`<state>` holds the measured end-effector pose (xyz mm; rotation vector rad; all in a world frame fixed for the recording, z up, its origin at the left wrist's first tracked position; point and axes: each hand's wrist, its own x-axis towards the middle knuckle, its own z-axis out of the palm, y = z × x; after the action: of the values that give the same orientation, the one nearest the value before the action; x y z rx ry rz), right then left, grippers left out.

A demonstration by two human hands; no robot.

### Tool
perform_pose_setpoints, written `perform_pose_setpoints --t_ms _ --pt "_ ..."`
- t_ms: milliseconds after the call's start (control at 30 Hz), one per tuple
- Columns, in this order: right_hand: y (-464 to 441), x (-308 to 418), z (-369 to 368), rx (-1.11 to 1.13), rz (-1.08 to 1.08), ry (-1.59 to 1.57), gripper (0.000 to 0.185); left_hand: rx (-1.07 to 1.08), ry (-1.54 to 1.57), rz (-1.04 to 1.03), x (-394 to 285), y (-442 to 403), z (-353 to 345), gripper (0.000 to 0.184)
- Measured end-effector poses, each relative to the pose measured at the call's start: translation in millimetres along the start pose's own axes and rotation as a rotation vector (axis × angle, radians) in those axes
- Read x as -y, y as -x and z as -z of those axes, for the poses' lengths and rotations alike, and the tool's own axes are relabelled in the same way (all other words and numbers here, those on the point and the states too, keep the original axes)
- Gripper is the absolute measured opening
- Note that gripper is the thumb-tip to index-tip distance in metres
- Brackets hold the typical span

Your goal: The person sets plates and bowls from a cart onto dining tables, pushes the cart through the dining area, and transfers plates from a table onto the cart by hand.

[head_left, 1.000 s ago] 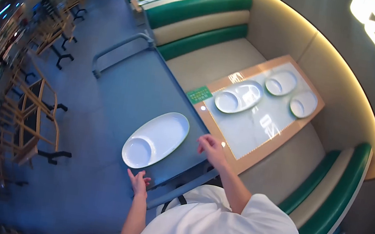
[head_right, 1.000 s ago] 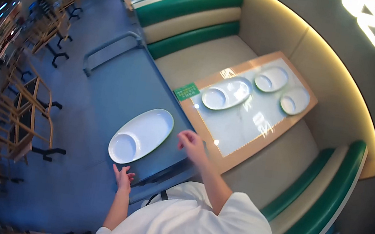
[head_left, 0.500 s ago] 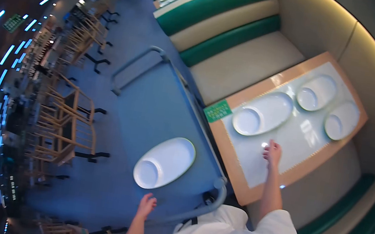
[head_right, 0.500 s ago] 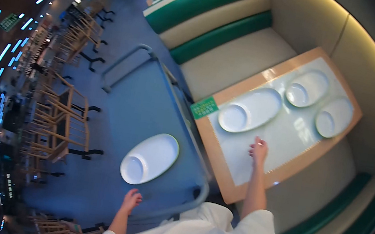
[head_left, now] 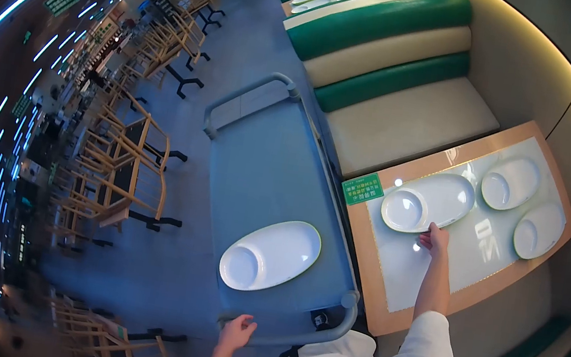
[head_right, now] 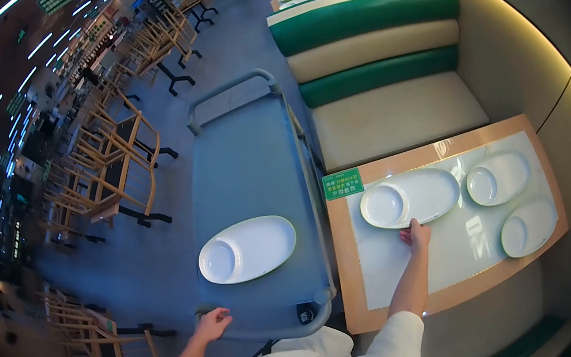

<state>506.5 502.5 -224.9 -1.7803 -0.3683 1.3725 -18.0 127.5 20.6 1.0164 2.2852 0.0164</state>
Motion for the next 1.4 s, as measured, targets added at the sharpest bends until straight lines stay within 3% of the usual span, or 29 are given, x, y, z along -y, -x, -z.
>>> perform_pose_setpoints --t_ms 67,233,300,367,400,467,567,700,767,1000,1133,1400 --pt "19 15 -7 0.107 -0.216 -0.099 0.025 0.044 -0.035 -0.092 4 -6 3 0.048" --pt "68 1 -27 0.136 -0.102 -0.444 0.013 0.066 0.163 -0.197 18 -2 11 0.047" --pt "107 9 -36 0.163 -0.073 -0.428 0.014 0.070 0.271 -0.247 35 -10 5 0.043" --pt "176 30 -56 0.219 0.018 -0.412 0.015 0.137 0.660 -0.389 59 -29 -6 0.036" --pt "210 34 -69 0.260 0.085 -0.420 0.016 0.139 0.674 -0.398 57 -25 2 0.036" --pt "262 36 -96 0.352 0.138 -0.408 0.021 0.129 1.003 -0.316 41 -11 26 0.032" --pt "326 19 -145 0.481 0.105 -0.360 0.019 0.173 1.066 -0.474 51 -28 30 0.033" --pt "378 -35 -220 0.444 0.003 -0.210 0.019 0.149 1.122 -0.522 45 -60 40 0.041" --pt "430 -40 -237 0.504 -0.081 -0.154 0.021 0.018 1.371 -0.250 31 -66 58 0.047" --pt "458 -88 -276 0.656 -0.174 0.047 0.035 -0.140 1.214 -0.297 55 -135 45 0.049" --pt "453 -100 -290 0.682 -0.116 0.145 0.036 -0.451 0.986 -0.281 71 -154 24 0.045" --pt "439 -109 -283 0.677 0.032 0.507 0.045 -0.444 0.869 -0.223 65 -153 29 0.049"
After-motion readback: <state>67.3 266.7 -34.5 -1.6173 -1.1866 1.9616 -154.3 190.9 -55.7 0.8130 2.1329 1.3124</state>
